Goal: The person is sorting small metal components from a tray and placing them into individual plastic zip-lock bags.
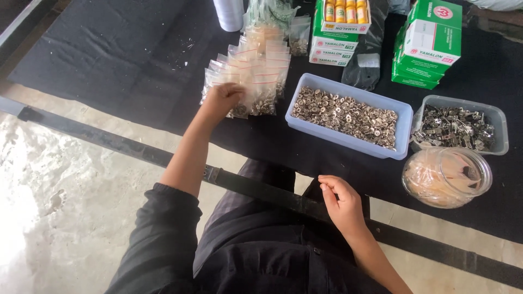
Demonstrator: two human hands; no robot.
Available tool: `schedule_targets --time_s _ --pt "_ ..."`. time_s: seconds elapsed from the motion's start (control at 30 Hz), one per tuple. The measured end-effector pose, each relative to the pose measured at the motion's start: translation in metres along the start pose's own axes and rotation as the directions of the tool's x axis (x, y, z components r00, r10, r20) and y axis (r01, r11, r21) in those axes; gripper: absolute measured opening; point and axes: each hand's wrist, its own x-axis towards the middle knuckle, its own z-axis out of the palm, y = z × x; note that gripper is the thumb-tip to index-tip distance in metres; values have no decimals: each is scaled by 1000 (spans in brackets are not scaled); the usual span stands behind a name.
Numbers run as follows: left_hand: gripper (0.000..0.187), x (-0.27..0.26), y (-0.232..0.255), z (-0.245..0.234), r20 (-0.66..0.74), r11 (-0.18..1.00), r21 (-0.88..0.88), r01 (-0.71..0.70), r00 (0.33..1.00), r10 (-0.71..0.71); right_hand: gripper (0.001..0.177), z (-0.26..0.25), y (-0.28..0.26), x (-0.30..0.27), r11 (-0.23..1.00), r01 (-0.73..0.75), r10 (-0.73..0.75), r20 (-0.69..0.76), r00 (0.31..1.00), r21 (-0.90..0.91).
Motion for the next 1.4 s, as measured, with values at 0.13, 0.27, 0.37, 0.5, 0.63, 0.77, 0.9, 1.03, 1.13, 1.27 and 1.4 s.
schedule_targets --time_s 0.13,0.27,0.37,0.5,0.63,0.77,0.9,1.03,1.13,1.27,1.4 --pt "21 14 -3 -7 -27 988 121 97 995 -95 13 -1 -1 1 999 -39 39 13 999 13" --pt "32 20 -8 -7 -71 994 98 44 997 -37 13 -1 -1 3 998 -58 57 27 998 22" --pt "41 16 -6 -6 -113 999 48 17 993 -11 13 -1 2 1 998 -54 53 21 998 21" --pt "46 2 18 -7 -196 997 63 43 980 -30 14 -2 -2 1 998 -57 57 16 998 16" --pt "52 -9 3 9 -383 955 190 -227 879 285 13 -3 -12 5 999 44 -44 -55 998 7" --pt "62 -52 51 41 -366 880 253 -402 802 472 11 -6 -22 8 991 132 -128 -122 984 24" --pt "72 -113 85 92 -139 795 183 -578 785 603 8 -11 -27 8 975 212 -194 -208 959 65" --pt "92 -157 68 137 156 849 244 -469 883 443 11 -69 -25 23 958 272 -288 -359 888 -94" --pt "94 -167 70 141 275 853 329 -406 905 325 7 -142 -8 29 955 269 -295 -475 829 -124" --pt "83 -167 67 139 317 825 365 -432 891 326 15 -244 15 40 678 -40 -44 -95 994 -734" --pt "80 -166 69 139 334 808 387 -444 884 326 34 -269 26 66 497 -157 434 87 897 -854"
